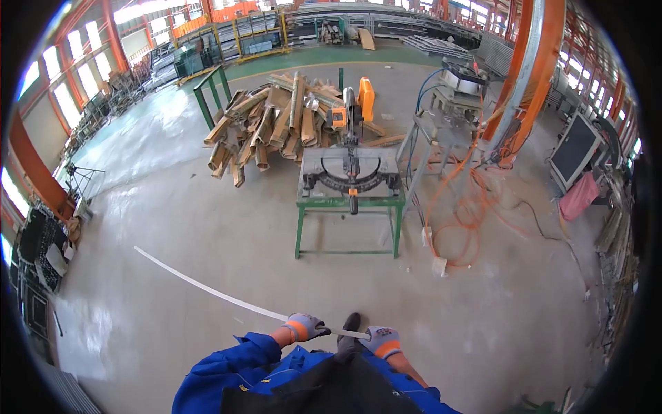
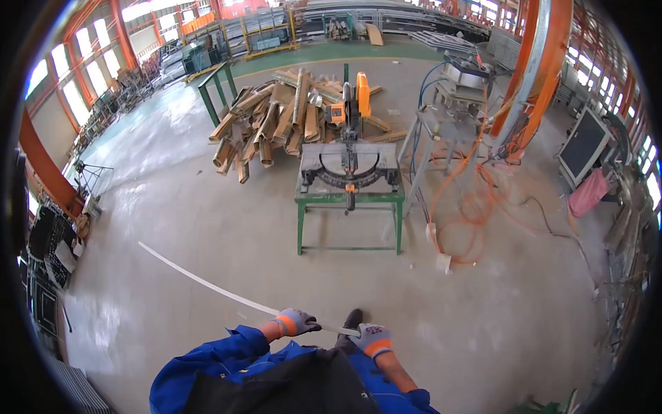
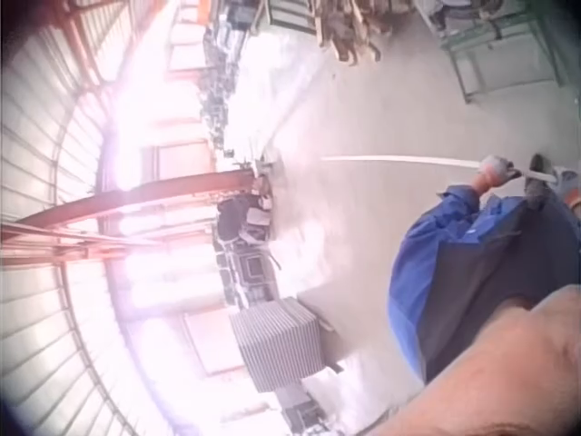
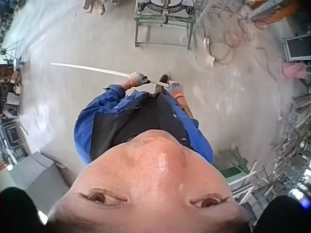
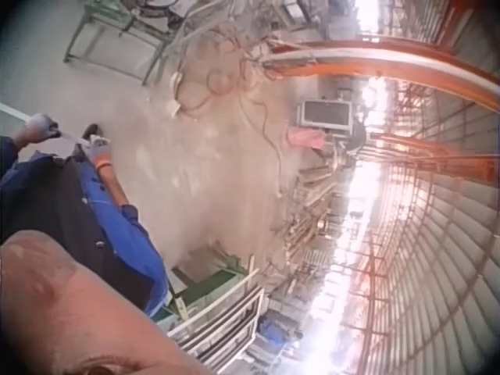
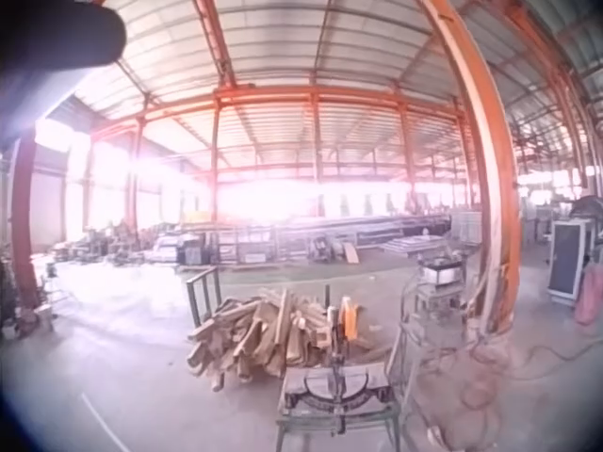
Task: Measuring, cutting, and assembling metal window frame components using a miter saw and hand tools.
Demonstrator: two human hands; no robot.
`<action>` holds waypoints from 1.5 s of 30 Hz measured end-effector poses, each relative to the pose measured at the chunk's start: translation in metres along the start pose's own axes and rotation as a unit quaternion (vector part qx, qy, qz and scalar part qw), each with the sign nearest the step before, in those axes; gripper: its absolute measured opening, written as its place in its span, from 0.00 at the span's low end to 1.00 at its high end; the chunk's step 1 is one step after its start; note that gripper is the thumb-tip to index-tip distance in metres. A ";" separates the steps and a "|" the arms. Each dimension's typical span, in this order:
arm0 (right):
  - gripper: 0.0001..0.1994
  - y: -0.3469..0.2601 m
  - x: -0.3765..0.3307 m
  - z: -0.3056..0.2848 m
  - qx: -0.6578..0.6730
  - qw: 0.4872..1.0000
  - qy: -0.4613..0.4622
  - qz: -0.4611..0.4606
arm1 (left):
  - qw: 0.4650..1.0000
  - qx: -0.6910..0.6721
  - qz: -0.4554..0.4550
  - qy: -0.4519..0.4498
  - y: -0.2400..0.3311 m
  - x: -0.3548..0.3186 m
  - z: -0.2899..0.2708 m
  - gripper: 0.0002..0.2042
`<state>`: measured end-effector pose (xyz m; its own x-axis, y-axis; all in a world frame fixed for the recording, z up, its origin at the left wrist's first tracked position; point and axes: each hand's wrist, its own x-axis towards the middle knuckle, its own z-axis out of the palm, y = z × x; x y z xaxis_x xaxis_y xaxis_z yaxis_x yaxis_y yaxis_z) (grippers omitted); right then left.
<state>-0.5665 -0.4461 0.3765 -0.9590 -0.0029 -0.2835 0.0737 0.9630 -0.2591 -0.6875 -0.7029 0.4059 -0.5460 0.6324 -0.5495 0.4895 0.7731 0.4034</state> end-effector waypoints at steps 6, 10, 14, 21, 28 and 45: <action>0.24 0.016 0.108 -0.059 -0.016 0.997 -0.059 -0.043 | 1.000 -0.011 -0.014 -0.001 -0.056 0.064 -0.075 0.26; 0.28 0.062 0.150 -0.085 -0.001 0.995 -0.094 0.043 | 0.999 -0.025 -0.027 -0.004 -0.089 0.093 -0.114 0.28; 0.20 0.102 0.175 -0.136 0.130 0.970 0.041 0.201 | 0.999 -0.037 -0.009 -0.006 -0.168 0.151 -0.142 0.29; 0.10 0.182 0.253 -0.355 0.286 0.826 0.459 0.157 | 0.996 -0.011 -0.056 0.075 -0.196 0.213 -0.337 0.30; 0.24 0.032 0.414 -0.543 0.034 0.913 0.400 0.075 | 0.988 -0.015 -0.141 0.063 -0.204 0.298 -0.398 0.39; 0.19 -0.003 0.460 -0.540 0.306 0.900 0.249 0.184 | 0.985 -0.021 -0.164 0.057 -0.194 0.322 -0.397 0.37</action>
<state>-1.1561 -0.3049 0.7458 -0.8312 0.5541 -0.0456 0.4031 0.5443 -0.7357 -1.2280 -0.6301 0.4413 -0.7442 0.3486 -0.5697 0.2479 0.9362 0.2490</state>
